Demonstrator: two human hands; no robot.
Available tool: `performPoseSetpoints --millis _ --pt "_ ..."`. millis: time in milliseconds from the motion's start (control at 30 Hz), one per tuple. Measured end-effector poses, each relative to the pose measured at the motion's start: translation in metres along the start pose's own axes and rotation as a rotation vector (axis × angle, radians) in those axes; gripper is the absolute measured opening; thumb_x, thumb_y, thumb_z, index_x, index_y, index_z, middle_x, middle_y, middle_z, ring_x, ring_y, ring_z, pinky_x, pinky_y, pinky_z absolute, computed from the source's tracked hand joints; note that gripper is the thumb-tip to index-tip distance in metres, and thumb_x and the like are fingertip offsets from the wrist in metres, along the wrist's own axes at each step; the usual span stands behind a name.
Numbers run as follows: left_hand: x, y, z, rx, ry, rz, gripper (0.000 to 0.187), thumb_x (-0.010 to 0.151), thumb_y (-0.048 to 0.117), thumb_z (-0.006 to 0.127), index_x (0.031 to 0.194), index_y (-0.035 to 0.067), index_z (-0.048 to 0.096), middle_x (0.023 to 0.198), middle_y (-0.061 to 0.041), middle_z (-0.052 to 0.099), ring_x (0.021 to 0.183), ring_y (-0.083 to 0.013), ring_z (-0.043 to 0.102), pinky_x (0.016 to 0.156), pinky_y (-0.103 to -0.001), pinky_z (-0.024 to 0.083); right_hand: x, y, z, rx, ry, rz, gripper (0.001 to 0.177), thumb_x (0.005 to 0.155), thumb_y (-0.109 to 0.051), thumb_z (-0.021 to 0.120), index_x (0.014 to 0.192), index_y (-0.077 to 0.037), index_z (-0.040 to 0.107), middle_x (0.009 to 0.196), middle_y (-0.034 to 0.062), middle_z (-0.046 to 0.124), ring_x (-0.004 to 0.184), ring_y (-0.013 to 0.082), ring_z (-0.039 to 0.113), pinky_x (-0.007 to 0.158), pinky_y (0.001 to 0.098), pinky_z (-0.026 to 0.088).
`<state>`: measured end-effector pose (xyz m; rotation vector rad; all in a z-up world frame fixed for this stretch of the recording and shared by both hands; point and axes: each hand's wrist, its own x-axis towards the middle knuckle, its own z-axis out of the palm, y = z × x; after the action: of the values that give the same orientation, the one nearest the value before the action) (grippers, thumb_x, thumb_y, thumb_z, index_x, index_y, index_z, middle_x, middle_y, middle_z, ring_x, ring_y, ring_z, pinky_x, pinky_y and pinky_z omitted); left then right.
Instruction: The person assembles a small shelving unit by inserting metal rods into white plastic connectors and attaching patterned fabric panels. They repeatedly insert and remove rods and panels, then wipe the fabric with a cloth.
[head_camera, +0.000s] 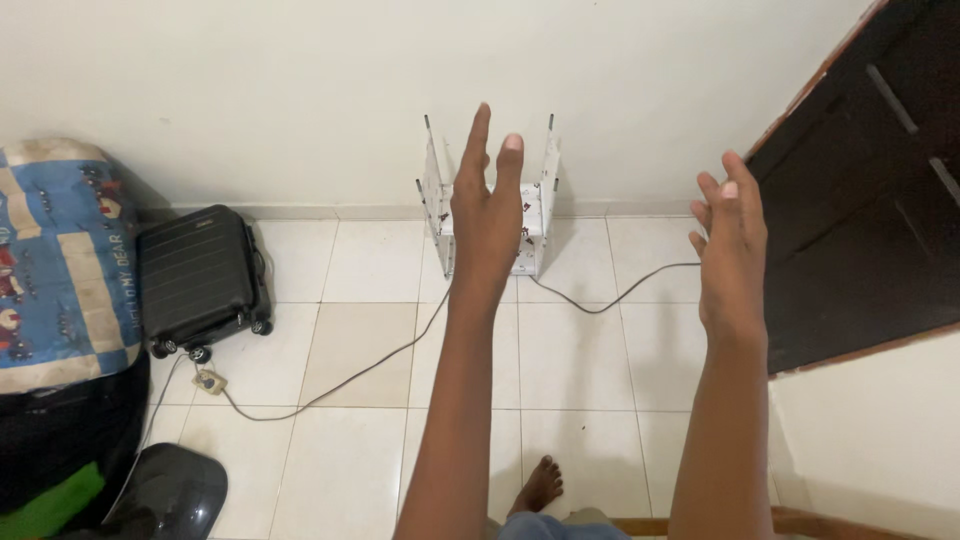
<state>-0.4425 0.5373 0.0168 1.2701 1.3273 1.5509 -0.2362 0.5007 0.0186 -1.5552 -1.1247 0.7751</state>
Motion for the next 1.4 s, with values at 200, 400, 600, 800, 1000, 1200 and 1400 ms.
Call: performPoseSetpoints --millis 200,400,600,800,1000,1200,1400 --pt "0.090 -0.013 0.001 0.146 -0.005 -0.057 0.073 0.097 0.056 0.050 0.159 0.020 0.037 0.162 -0.013 0.045 0.151 -0.0326 0.037 0.119 -0.046 0.032 0.095 -0.008 0.022 -0.262 -0.096 -0.094 0.063 0.105 -0.051 0.031 0.160 -0.019 0.029 0.166 0.0136 0.030 0.153 0.0307 0.027 0.120 0.0468 0.026" --pt "0.163 -0.063 -0.025 0.292 -0.026 -0.112 0.077 0.097 0.055 0.053 0.159 0.014 0.033 0.164 -0.015 0.037 0.152 -0.0335 0.033 0.121 -0.044 0.029 0.169 0.024 0.043 -0.227 -0.161 -0.002 0.068 0.104 -0.054 0.033 0.157 -0.011 0.035 0.164 0.0146 0.033 0.154 0.0309 0.026 0.123 0.0454 0.023" --pt "0.231 -0.124 -0.041 0.227 -0.049 -0.164 0.081 0.096 0.054 0.055 0.159 0.011 0.030 0.164 -0.016 0.035 0.152 -0.0329 0.034 0.121 -0.043 0.030 0.242 0.065 0.089 -0.235 -0.152 0.129 0.070 0.104 -0.054 0.035 0.155 -0.006 0.040 0.155 0.0192 0.046 0.150 0.0337 0.035 0.121 0.0483 0.026" --pt "0.311 -0.188 -0.027 0.343 -0.135 -0.252 0.078 0.095 0.055 0.053 0.160 0.016 0.032 0.163 -0.016 0.036 0.152 -0.0329 0.033 0.120 -0.045 0.028 0.326 0.116 0.146 -0.307 -0.247 0.197 0.067 0.103 -0.055 0.037 0.143 -0.005 0.055 0.146 0.0202 0.054 0.145 0.0352 0.040 0.118 0.0512 0.030" --pt "0.358 -0.251 -0.003 0.452 -0.295 -0.275 0.077 0.095 0.052 0.055 0.159 0.016 0.034 0.160 -0.017 0.043 0.148 -0.0337 0.039 0.120 -0.045 0.029 0.393 0.200 0.203 -0.310 -0.421 0.399 0.069 0.098 -0.064 0.038 0.132 -0.011 0.067 0.145 0.0173 0.060 0.137 0.0354 0.051 0.116 0.0573 0.034" --pt "0.388 -0.327 0.047 0.280 -0.508 -0.374 0.065 0.098 0.048 0.052 0.154 0.017 0.045 0.156 -0.016 0.049 0.144 -0.0326 0.046 0.116 -0.042 0.035 0.447 0.312 0.262 -0.177 -0.530 0.632 0.069 0.096 -0.066 0.039 0.140 -0.016 0.060 0.150 0.0135 0.052 0.134 0.0342 0.050 0.113 0.0617 0.034" --pt "0.406 -0.407 0.094 0.123 -0.552 -0.599 0.061 0.098 0.047 0.050 0.151 0.017 0.048 0.150 -0.014 0.056 0.135 -0.0278 0.054 0.109 -0.040 0.045 0.493 0.428 0.319 -0.180 -0.446 0.588 0.056 0.096 -0.050 0.053 0.135 -0.012 0.063 0.142 0.0086 0.059 0.132 0.0254 0.051 0.113 0.0463 0.036"
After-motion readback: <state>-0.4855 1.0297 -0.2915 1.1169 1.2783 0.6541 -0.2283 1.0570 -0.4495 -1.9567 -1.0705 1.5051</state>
